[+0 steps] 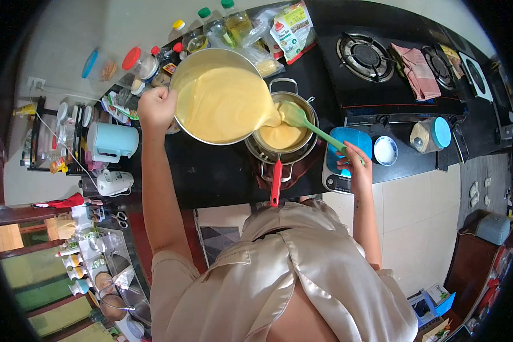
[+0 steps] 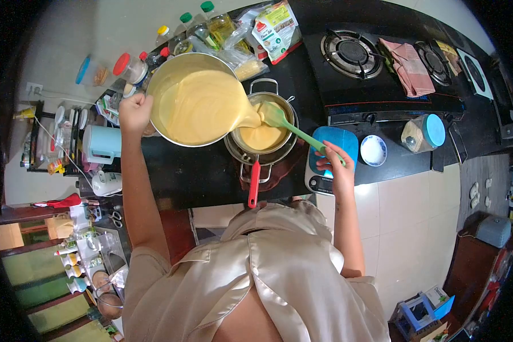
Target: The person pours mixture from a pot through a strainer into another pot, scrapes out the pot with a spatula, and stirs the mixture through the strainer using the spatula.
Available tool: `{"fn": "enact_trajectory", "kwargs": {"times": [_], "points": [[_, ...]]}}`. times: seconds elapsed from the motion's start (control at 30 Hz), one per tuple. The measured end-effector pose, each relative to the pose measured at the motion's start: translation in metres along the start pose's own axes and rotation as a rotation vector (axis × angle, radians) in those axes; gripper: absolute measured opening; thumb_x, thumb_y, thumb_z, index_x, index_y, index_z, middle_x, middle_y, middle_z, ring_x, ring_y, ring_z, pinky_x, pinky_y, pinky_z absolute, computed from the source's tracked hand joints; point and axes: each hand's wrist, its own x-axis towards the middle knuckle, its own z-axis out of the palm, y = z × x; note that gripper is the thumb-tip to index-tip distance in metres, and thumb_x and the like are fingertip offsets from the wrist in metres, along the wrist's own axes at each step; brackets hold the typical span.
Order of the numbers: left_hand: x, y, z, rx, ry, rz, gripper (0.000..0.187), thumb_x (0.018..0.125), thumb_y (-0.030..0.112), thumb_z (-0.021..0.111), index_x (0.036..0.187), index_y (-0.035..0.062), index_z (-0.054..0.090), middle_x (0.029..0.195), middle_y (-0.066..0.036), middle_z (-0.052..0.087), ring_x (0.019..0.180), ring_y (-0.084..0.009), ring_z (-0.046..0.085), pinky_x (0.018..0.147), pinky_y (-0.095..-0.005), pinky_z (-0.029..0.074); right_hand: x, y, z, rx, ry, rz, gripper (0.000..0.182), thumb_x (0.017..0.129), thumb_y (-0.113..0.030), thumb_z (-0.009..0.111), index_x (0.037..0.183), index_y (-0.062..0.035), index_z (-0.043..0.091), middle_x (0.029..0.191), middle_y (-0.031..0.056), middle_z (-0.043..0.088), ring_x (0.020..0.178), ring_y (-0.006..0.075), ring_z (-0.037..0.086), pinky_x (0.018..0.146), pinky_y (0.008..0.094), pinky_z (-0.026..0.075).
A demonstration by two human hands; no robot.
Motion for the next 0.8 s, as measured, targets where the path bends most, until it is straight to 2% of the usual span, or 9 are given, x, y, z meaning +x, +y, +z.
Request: {"fn": "enact_trajectory", "kwargs": {"times": [0.13, 0.33, 0.4, 0.43, 0.47, 0.5, 0.63, 0.7, 0.8], "points": [[0.003, 0.001, 0.000, 0.030, 0.012, 0.015, 0.031, 0.072, 0.020, 0.060, 0.054, 0.0002, 0.043, 0.048, -0.012, 0.039, 0.044, -0.0170, 0.036, 0.048, -0.0336, 0.037, -0.004, -0.032, -0.005, -0.209, -0.102, 0.063, 0.036, 0.089, -0.020, 0.061, 0.120, -0.0006, 0.058, 0.097, 0.0114, 0.068, 0.067, 0.0119, 0.061, 0.055, 0.0237, 0.050], [0.006, 0.011, -0.004, 0.059, 0.026, 0.007, 0.031, 0.073, 0.022, 0.059, 0.056, 0.0005, 0.045, 0.050, -0.013, 0.042, 0.045, -0.0202, 0.038, 0.049, -0.0349, 0.038, -0.002, -0.047, 0.000, -0.752, -0.220, 0.056, 0.026, 0.084, -0.009, 0.062, 0.109, -0.0038, 0.062, 0.080, 0.0059, 0.066, 0.060, 0.0076, 0.059, 0.050, 0.0208, 0.047], [0.006, 0.011, -0.003, 0.067, 0.034, 0.016, 0.032, 0.073, 0.024, 0.059, 0.056, 0.0005, 0.046, 0.049, -0.013, 0.043, 0.044, -0.0208, 0.039, 0.049, -0.0354, 0.038, -0.003, -0.039, 0.008, -0.781, -0.183, 0.066, 0.022, 0.080, -0.010, 0.061, 0.102, -0.0044, 0.060, 0.076, 0.0108, 0.066, 0.059, 0.0170, 0.062, 0.051, 0.0286, 0.048], [0.004, 0.013, -0.003, 0.066, 0.032, 0.015, 0.032, 0.073, 0.024, 0.059, 0.056, 0.0005, 0.046, 0.049, -0.013, 0.043, 0.044, -0.0208, 0.039, 0.049, -0.0354, 0.038, 0.000, -0.028, 0.008, -0.959, -0.141, -0.117, 0.022, 0.080, -0.012, 0.060, 0.100, -0.0043, 0.058, 0.076, 0.0141, 0.065, 0.060, 0.0244, 0.062, 0.054, 0.0336, 0.048], [0.003, 0.019, -0.003, 0.057, 0.053, 0.020, 0.033, 0.075, 0.021, 0.059, 0.055, 0.0000, 0.044, 0.048, -0.009, 0.039, 0.045, -0.0154, 0.035, 0.047, -0.0331, 0.034, 0.001, -0.021, 0.011, -1.130, -0.097, -0.306, 0.022, 0.079, -0.013, 0.060, 0.099, -0.0042, 0.057, 0.076, 0.0174, 0.064, 0.061, 0.0318, 0.062, 0.057, 0.0385, 0.048], [0.002, 0.021, -0.003, 0.047, 0.075, 0.023, 0.035, 0.077, 0.019, 0.059, 0.054, -0.0005, 0.042, 0.046, -0.005, 0.035, 0.046, -0.0099, 0.032, 0.045, -0.0308, 0.030, 0.000, -0.026, 0.020, -1.065, -0.089, -0.220, 0.021, 0.078, -0.016, 0.060, 0.096, -0.0052, 0.055, 0.075, 0.0211, 0.063, 0.067, 0.0418, 0.060, 0.063, 0.0456, 0.047], [0.005, 0.021, -0.001, 0.067, 0.084, 0.043, 0.034, 0.077, 0.020, 0.059, 0.055, -0.0009, 0.043, 0.046, -0.006, 0.035, 0.045, -0.0105, 0.032, 0.045, -0.0313, 0.030, -0.004, -0.035, 0.039, -1.223, -0.034, -0.181, 0.021, 0.079, -0.018, 0.061, 0.097, -0.0073, 0.058, 0.074, 0.0177, 0.064, 0.067, 0.0383, 0.062, 0.062, 0.0449, 0.048], [0.006, 0.023, -0.002, 0.100, 0.071, 0.003, 0.032, 0.075, 0.026, 0.059, 0.057, 0.0017, 0.048, 0.050, -0.012, 0.047, 0.044, -0.0245, 0.046, 0.050, -0.0360, 0.039, -0.006, -0.035, 0.039, -1.261, -0.085, -0.352, 0.021, 0.079, -0.020, 0.062, 0.098, -0.0096, 0.061, 0.073, 0.0144, 0.065, 0.068, 0.0361, 0.063, 0.061, 0.0442, 0.049], [0.006, 0.023, -0.002, 0.109, 0.082, 0.016, 0.033, 0.076, 0.026, 0.059, 0.056, 0.0021, 0.048, 0.049, -0.012, 0.047, 0.044, -0.0245, 0.046, 0.049, -0.0357, 0.039, -0.001, -0.022, 0.031, -1.250, -0.083, -0.475, 0.020, 0.081, -0.020, 0.063, 0.099, -0.0115, 0.064, 0.077, 0.0126, 0.065, 0.068, 0.0334, 0.063, 0.059, 0.0420, 0.049]]}}
